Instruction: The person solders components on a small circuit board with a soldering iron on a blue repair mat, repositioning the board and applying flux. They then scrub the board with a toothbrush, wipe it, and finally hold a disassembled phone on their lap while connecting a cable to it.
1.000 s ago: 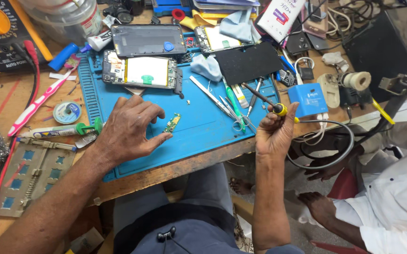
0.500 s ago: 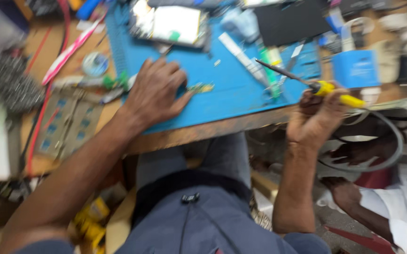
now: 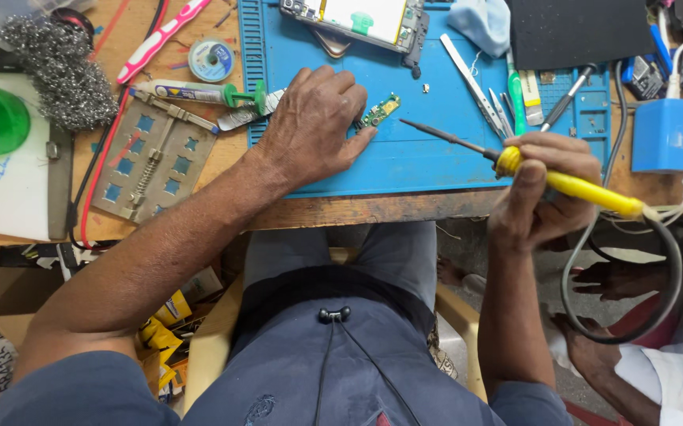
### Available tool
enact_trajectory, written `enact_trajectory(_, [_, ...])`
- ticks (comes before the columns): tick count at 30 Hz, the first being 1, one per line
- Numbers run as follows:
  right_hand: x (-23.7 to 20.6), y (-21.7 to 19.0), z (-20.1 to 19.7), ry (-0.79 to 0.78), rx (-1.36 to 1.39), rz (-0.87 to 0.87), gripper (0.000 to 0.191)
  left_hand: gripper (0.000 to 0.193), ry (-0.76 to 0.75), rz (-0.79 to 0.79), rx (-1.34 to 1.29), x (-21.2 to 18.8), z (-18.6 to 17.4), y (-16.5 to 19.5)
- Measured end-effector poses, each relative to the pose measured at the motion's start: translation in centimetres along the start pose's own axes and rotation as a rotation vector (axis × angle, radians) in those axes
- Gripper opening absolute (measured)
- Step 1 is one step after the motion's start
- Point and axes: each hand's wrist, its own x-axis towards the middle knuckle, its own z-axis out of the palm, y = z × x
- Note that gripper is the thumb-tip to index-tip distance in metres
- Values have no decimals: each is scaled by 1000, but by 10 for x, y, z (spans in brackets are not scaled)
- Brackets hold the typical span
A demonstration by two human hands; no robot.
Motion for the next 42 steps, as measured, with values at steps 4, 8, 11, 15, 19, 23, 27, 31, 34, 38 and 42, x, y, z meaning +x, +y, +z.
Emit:
enact_trajectory(4, [7,19,18,14,-24,-44,27,34,9,-17,-43,1,0,-4])
enact_trajectory(8, [17,35,32,23,-9,-103,24,32,33,6,-65,2,0,-6])
enact_trajectory(11, [24,44,39,46,31,-131,23,30,29,8,-68,4,1,-6])
enact_trajectory(15, [30,48,45,77,41,-136,24,30,18,2,-73,7,2,-7])
enact_trajectory(19, [31,46,50,77,9,-127,24,29,24,-5,-84,8,1,-8])
enact_trajectory(23, [32,44,53,82,-8,-114,25,29,45,6,-79,10,0,-10])
enact_trajectory(27, [32,44,53,79,-14,-84,25,29,29,-9,-88,11,0,-9])
enact_trajectory(31, [31,49,50,75,22,-60,26,29,34,-11,-95,11,0,-9])
enact_trajectory(34, [30,53,49,75,40,-48,28,29,23,-12,-98,11,0,-10])
enact_trajectory(38, [28,56,48,76,55,-54,30,28,38,1,-92,11,0,-10])
enact_trajectory(42, [28,58,48,84,58,-60,29,29,25,-6,-95,12,2,-9])
